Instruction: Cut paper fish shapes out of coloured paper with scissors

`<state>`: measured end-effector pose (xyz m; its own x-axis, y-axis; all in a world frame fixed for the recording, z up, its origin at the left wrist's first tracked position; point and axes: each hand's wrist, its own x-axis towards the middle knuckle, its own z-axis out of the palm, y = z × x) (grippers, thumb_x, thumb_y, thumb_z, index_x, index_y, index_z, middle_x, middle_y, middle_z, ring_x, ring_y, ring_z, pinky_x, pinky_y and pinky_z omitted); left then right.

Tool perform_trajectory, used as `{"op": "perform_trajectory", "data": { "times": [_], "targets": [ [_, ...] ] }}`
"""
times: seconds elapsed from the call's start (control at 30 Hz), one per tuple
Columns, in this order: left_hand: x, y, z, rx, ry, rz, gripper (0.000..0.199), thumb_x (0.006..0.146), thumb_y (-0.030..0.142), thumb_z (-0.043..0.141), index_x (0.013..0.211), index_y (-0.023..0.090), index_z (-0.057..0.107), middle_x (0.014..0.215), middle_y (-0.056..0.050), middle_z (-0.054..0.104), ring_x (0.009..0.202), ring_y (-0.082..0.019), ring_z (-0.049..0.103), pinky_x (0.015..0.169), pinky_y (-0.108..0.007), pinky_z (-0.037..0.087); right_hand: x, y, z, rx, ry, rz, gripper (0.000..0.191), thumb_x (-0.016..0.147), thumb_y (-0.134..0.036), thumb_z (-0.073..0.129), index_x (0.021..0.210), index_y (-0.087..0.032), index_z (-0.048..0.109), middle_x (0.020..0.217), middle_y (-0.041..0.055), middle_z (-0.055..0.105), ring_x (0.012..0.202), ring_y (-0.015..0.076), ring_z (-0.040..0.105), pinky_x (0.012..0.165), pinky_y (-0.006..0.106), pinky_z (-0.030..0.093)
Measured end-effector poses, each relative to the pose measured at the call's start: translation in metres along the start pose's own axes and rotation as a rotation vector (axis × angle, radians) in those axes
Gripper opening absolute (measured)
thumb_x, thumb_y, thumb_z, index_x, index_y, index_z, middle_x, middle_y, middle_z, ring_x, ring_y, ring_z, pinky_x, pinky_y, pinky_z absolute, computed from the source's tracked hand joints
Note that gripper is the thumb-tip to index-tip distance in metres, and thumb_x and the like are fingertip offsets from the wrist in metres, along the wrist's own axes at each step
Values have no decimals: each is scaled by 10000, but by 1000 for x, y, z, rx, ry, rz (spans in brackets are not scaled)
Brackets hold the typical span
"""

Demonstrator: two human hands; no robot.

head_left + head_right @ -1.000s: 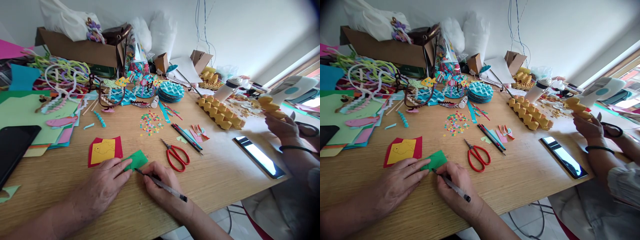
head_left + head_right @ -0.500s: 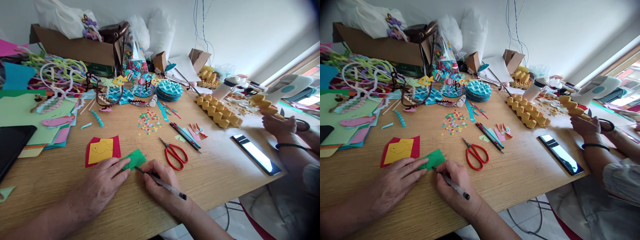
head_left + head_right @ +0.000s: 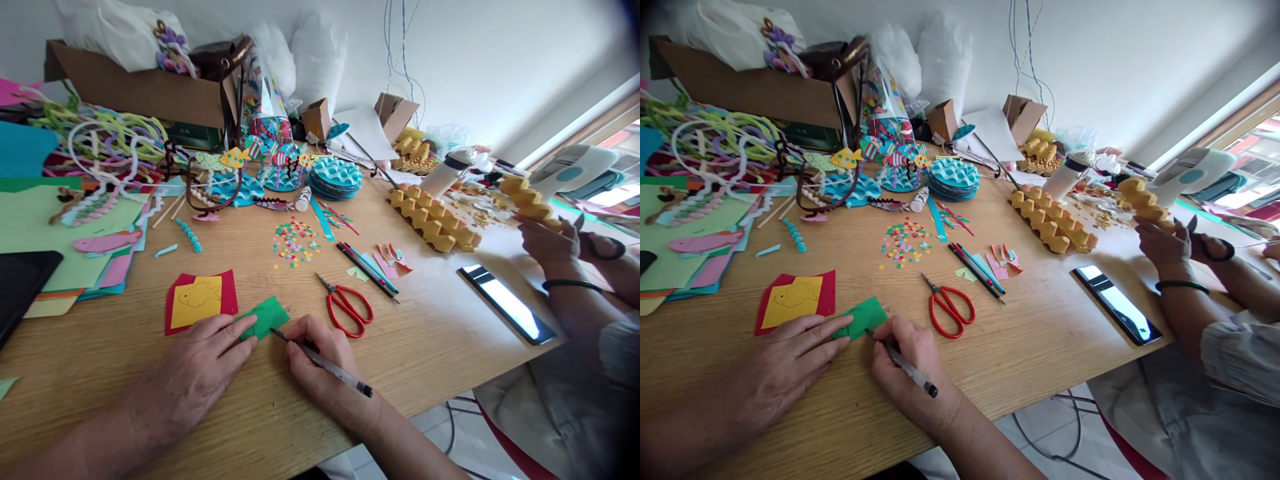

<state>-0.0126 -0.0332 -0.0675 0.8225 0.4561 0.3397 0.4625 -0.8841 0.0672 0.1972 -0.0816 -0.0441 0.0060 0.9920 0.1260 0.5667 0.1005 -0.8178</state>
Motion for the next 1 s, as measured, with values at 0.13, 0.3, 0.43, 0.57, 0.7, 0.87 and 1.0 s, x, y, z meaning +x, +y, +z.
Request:
{"op": "perform_trajectory", "data": {
  "times": [0.13, 0.3, 0.43, 0.57, 0.7, 0.87, 1.0],
  "targets": [
    [-2, -1, 1, 12, -23, 1, 317, 876, 69, 436, 1098, 182, 632, 1270, -66, 602, 1076, -231, 515, 918, -383, 463, 0, 1, 1, 7, 8, -6, 107, 686, -114, 457, 701, -201, 518, 539, -44, 502, 485, 103, 475, 507, 201, 379],
    [-2, -1, 2, 8, -37, 12, 318, 877, 73, 435, 1114, 176, 621, 1279, -71, 592, 1084, -246, 502, 916, -405, 461, -1, 4, 2, 3, 20, -21, 103, 686, -109, 459, 701, -197, 511, 553, -43, 504, 494, 102, 469, 514, 202, 374],
    [-1, 0, 1, -14, -36, -5, 305, 885, 76, 433, 1096, 178, 628, 1272, -64, 595, 1080, -247, 497, 915, -409, 458, -1, 5, 2, 17, 21, -36, 120, 689, -95, 470, 730, -192, 527, 579, -41, 521, 488, 92, 450, 509, 199, 361],
    [0, 0, 0, -22, -20, -3, 304, 889, 83, 428, 1103, 170, 626, 1270, -71, 596, 1080, -249, 495, 914, -408, 452, -2, 5, -1, 114, -3, 16, 87, 717, -118, 470, 721, -191, 516, 568, -37, 514, 480, 94, 443, 472, 193, 342],
    [1, 0, 1, -16, -4, 4, 314, 884, 81, 421, 1103, 172, 628, 1274, -74, 594, 1090, -247, 495, 913, -398, 451, -3, 6, -2, 186, -84, 27, 67, 737, -140, 472, 749, -189, 516, 581, -29, 534, 477, 96, 452, 445, 188, 332],
    [1, 1, 3, -12, 17, -14, 303, 888, 87, 412, 1065, 171, 643, 1252, -72, 609, 1056, -238, 514, 901, -391, 469, -2, 5, -1, 81, -81, -65, 79, 722, -124, 489, 749, -187, 529, 593, -35, 532, 495, 94, 452, 496, 197, 356],
    [3, 2, -1, 20, 23, 8, 318, 906, 107, 377, 1055, 170, 650, 1228, -77, 625, 1040, -236, 527, 877, -389, 485, -2, 4, 0, 55, -82, -81, 97, 722, -121, 487, 766, -190, 539, 603, -34, 538, 503, 97, 462, 517, 201, 369]
  ]
}}
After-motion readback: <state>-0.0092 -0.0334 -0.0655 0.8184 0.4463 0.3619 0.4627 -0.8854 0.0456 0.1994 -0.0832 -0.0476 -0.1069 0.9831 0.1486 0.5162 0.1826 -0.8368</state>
